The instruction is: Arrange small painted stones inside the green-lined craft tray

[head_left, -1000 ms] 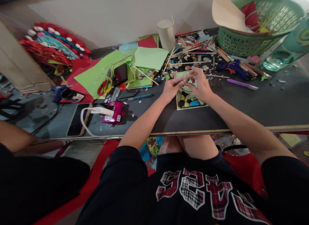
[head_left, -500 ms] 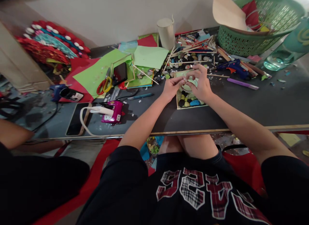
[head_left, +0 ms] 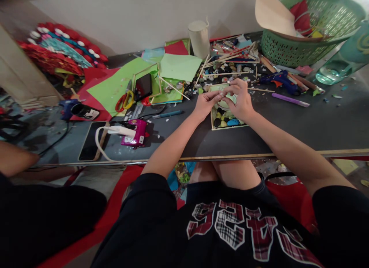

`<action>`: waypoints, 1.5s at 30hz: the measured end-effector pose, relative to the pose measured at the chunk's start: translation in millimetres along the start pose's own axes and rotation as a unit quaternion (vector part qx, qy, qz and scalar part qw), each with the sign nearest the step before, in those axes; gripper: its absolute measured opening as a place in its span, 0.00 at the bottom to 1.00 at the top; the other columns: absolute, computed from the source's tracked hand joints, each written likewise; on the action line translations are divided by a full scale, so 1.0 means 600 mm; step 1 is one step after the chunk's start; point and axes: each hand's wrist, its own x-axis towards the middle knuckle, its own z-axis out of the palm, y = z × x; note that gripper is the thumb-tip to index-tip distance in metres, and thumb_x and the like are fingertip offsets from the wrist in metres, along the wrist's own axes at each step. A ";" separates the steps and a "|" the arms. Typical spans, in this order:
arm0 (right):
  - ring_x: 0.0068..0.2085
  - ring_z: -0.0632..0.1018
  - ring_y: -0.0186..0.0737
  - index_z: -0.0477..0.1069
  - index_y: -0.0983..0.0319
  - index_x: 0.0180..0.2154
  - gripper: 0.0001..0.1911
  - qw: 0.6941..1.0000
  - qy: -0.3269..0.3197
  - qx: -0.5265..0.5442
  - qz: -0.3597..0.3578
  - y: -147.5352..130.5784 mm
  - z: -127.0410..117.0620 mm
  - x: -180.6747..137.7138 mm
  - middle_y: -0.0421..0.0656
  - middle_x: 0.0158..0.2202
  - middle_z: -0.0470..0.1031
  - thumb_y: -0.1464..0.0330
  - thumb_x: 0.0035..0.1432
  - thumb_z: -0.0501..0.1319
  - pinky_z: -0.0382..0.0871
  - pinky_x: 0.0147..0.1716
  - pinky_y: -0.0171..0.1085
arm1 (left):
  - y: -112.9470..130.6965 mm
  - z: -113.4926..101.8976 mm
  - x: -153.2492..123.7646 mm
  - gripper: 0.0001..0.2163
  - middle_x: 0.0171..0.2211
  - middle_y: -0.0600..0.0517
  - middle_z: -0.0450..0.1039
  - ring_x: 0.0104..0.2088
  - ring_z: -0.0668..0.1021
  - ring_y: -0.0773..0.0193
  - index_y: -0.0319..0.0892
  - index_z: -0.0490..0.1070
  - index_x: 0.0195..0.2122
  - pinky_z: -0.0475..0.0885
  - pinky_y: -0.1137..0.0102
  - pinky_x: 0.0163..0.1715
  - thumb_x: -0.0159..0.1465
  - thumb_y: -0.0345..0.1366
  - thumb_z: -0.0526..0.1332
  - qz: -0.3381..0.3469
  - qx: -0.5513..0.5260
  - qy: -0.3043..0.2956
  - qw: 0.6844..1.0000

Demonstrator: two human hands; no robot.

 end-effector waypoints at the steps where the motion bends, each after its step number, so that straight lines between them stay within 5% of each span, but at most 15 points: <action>1: 0.46 0.80 0.51 0.57 0.55 0.60 0.29 1.000 -0.004 0.001 -0.001 0.001 0.000 0.000 0.50 0.51 0.75 0.43 0.69 0.52 0.76 0.51 0.63 | -0.001 0.000 0.000 0.28 0.40 0.47 0.85 0.47 0.84 0.50 0.45 0.84 0.42 0.80 0.58 0.48 0.53 0.65 0.72 0.002 0.000 0.000 1.000; 10: 0.43 0.79 0.48 0.57 0.56 0.60 0.27 1.000 -0.026 0.005 -0.002 -0.001 -0.004 0.001 0.49 0.50 0.77 0.46 0.70 0.53 0.77 0.51 0.61 | -0.001 -0.001 0.000 0.28 0.42 0.48 0.86 0.50 0.84 0.50 0.47 0.85 0.41 0.79 0.54 0.55 0.51 0.65 0.73 0.003 -0.004 0.000 1.000; 21: 0.33 0.75 0.40 0.58 0.57 0.58 0.23 1.000 -0.020 -0.002 -0.014 0.008 -0.003 0.006 0.43 0.41 0.77 0.50 0.71 0.54 0.78 0.46 0.54 | -0.003 -0.003 0.002 0.27 0.41 0.48 0.86 0.48 0.85 0.51 0.48 0.85 0.40 0.80 0.56 0.52 0.49 0.64 0.75 -0.005 -0.002 0.017 1.000; 37: 0.44 0.82 0.47 0.65 0.59 0.60 0.31 0.999 -0.010 -0.041 0.004 0.003 -0.001 -0.002 0.51 0.53 0.77 0.43 0.71 0.49 0.75 0.56 0.59 | 0.017 0.002 -0.004 0.25 0.41 0.48 0.86 0.48 0.84 0.50 0.46 0.86 0.39 0.76 0.56 0.56 0.50 0.61 0.76 -0.006 -0.049 -0.006 0.999; 45: 0.43 0.81 0.47 0.67 0.59 0.56 0.28 0.999 -0.010 -0.041 0.011 -0.002 -0.002 0.004 0.49 0.48 0.80 0.44 0.71 0.50 0.74 0.57 0.60 | 0.008 0.001 0.001 0.25 0.39 0.49 0.86 0.48 0.83 0.49 0.46 0.86 0.38 0.76 0.55 0.54 0.48 0.60 0.77 -0.011 -0.056 0.013 0.998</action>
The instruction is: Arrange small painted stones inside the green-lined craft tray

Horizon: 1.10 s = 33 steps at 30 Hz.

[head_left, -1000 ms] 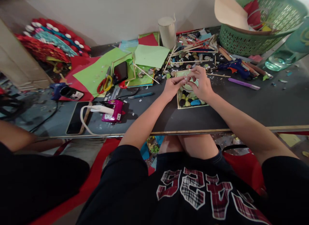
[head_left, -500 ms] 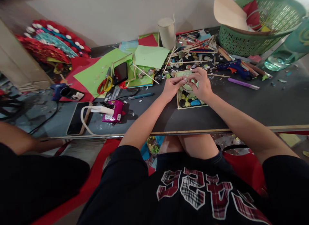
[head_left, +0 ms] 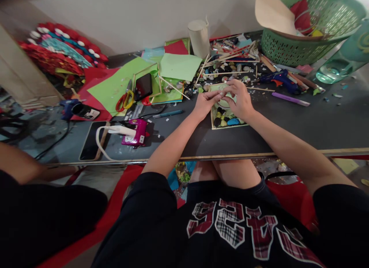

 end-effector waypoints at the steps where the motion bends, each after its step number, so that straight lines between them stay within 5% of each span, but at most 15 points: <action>1: 0.43 0.81 0.48 0.66 0.58 0.56 0.27 1.000 -0.002 0.001 0.000 0.001 0.000 0.000 0.48 0.46 0.81 0.45 0.71 0.51 0.74 0.57 0.60 | -0.002 0.000 0.001 0.24 0.38 0.49 0.86 0.48 0.83 0.49 0.47 0.86 0.37 0.76 0.55 0.53 0.48 0.60 0.78 -0.001 -0.002 0.004 1.000; 14: 0.45 0.82 0.48 0.64 0.58 0.57 0.17 0.999 -0.038 0.013 0.015 -0.005 -0.007 0.004 0.47 0.45 0.82 0.61 0.70 0.57 0.73 0.58 0.60 | 0.001 0.000 -0.003 0.25 0.38 0.49 0.86 0.47 0.84 0.49 0.45 0.86 0.37 0.77 0.54 0.54 0.48 0.60 0.78 -0.003 0.013 0.011 1.000; 33: 0.45 0.81 0.48 0.66 0.60 0.56 0.18 0.998 -0.058 -0.015 0.034 -0.011 -0.012 0.006 0.46 0.42 0.83 0.64 0.66 0.57 0.71 0.58 0.55 | 0.003 0.000 -0.003 0.25 0.36 0.48 0.86 0.46 0.84 0.50 0.44 0.86 0.37 0.78 0.57 0.51 0.48 0.59 0.78 -0.009 0.000 0.006 1.000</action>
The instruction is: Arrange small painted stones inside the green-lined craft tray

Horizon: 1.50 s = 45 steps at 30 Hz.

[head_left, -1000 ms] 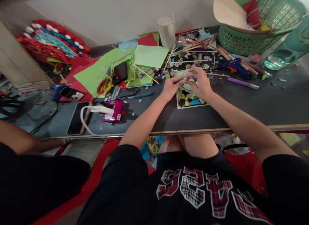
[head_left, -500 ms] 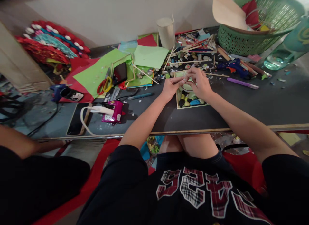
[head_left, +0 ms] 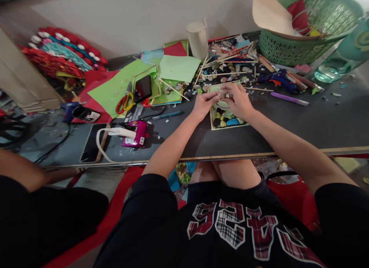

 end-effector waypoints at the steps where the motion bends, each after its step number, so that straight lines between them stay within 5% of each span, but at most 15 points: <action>1: 0.43 0.80 0.48 0.66 0.60 0.57 0.19 1.000 0.003 0.002 -0.005 0.002 0.001 0.000 0.46 0.40 0.82 0.63 0.67 0.58 0.71 0.58 0.56 | 0.000 -0.001 0.000 0.24 0.36 0.49 0.86 0.45 0.84 0.51 0.45 0.86 0.37 0.78 0.58 0.51 0.48 0.59 0.78 0.004 0.001 -0.005 1.000; 8: 0.38 0.79 0.46 0.61 0.57 0.60 0.25 0.998 0.057 0.027 -0.023 0.008 0.012 -0.006 0.45 0.44 0.81 0.49 0.70 0.53 0.72 0.56 0.60 | 0.004 0.004 -0.002 0.25 0.37 0.49 0.84 0.42 0.83 0.55 0.45 0.85 0.38 0.76 0.62 0.45 0.48 0.59 0.78 0.005 -0.004 0.007 1.000; 19: 0.38 0.77 0.44 0.61 0.58 0.59 0.25 0.997 0.037 0.043 -0.049 0.005 0.010 -0.002 0.47 0.45 0.78 0.48 0.72 0.51 0.77 0.49 0.56 | -0.010 0.002 0.005 0.27 0.34 0.52 0.84 0.53 0.77 0.43 0.52 0.85 0.36 0.69 0.51 0.51 0.44 0.67 0.76 -0.035 -0.010 -0.012 0.999; 24: 0.36 0.77 0.43 0.59 0.56 0.56 0.22 0.997 0.027 0.057 -0.051 0.007 0.011 -0.003 0.45 0.42 0.78 0.49 0.72 0.51 0.79 0.45 0.53 | -0.003 0.004 0.003 0.27 0.33 0.50 0.84 0.46 0.80 0.48 0.50 0.85 0.34 0.73 0.56 0.44 0.44 0.66 0.76 -0.029 -0.007 -0.016 0.999; 32: 0.47 0.82 0.50 0.60 0.59 0.58 0.24 0.995 0.052 0.056 -0.059 0.003 0.013 -0.004 0.47 0.40 0.81 0.50 0.72 0.51 0.77 0.53 0.58 | 0.003 0.005 0.000 0.26 0.33 0.49 0.82 0.34 0.81 0.60 0.45 0.84 0.36 0.75 0.65 0.38 0.48 0.62 0.76 -0.013 -0.027 -0.026 0.999; 38: 0.51 0.83 0.52 0.63 0.59 0.59 0.26 0.991 0.108 0.041 -0.063 -0.002 0.015 -0.007 0.51 0.48 0.81 0.48 0.71 0.53 0.77 0.57 0.59 | 0.004 0.007 0.000 0.26 0.33 0.51 0.82 0.31 0.78 0.65 0.45 0.84 0.36 0.73 0.68 0.37 0.47 0.60 0.78 -0.015 -0.045 -0.015 0.999; 45: 0.52 0.82 0.54 0.67 0.60 0.55 0.30 0.994 0.092 0.035 -0.048 -0.003 0.013 -0.004 0.53 0.48 0.80 0.43 0.70 0.50 0.76 0.57 0.59 | 0.006 0.007 0.000 0.27 0.30 0.51 0.80 0.29 0.76 0.65 0.46 0.85 0.35 0.71 0.66 0.35 0.46 0.63 0.77 -0.023 -0.027 -0.020 0.999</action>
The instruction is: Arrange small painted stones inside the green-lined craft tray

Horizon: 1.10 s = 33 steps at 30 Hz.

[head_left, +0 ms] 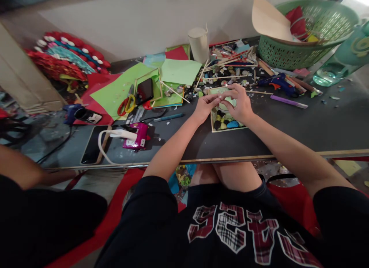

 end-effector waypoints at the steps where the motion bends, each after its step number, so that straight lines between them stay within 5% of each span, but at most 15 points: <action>1: 0.51 0.82 0.54 0.67 0.59 0.55 0.30 1.000 0.000 0.003 0.002 0.001 0.000 0.000 0.52 0.47 0.80 0.42 0.69 0.50 0.76 0.57 0.59 | -0.001 -0.001 0.000 0.26 0.31 0.51 0.81 0.30 0.76 0.64 0.46 0.85 0.35 0.72 0.66 0.35 0.46 0.63 0.77 0.000 0.000 -0.002 1.000; 6: 0.41 0.82 0.48 0.64 0.58 0.58 0.32 1.000 -0.018 0.015 0.003 0.006 0.000 -0.002 0.48 0.43 0.79 0.40 0.68 0.52 0.79 0.51 0.57 | -0.006 -0.006 0.000 0.25 0.34 0.50 0.83 0.36 0.79 0.58 0.48 0.85 0.34 0.73 0.61 0.40 0.47 0.64 0.76 -0.005 0.007 -0.017 1.000; 10: 0.34 0.78 0.43 0.65 0.59 0.57 0.32 1.000 -0.027 0.005 0.006 0.010 -0.001 -0.002 0.47 0.41 0.78 0.41 0.68 0.52 0.80 0.46 0.53 | -0.004 -0.005 -0.001 0.26 0.31 0.49 0.82 0.31 0.77 0.63 0.45 0.85 0.32 0.72 0.64 0.37 0.48 0.65 0.75 -0.004 0.014 -0.026 1.000; 33: 0.34 0.77 0.40 0.55 0.56 0.62 0.25 0.998 -0.016 0.054 -0.005 0.010 0.003 -0.002 0.41 0.38 0.77 0.53 0.71 0.57 0.81 0.44 0.52 | 0.005 0.006 0.003 0.30 0.20 0.57 0.67 0.23 0.68 0.72 0.40 0.74 0.23 0.63 0.73 0.28 0.51 0.67 0.70 0.022 0.010 -0.026 0.999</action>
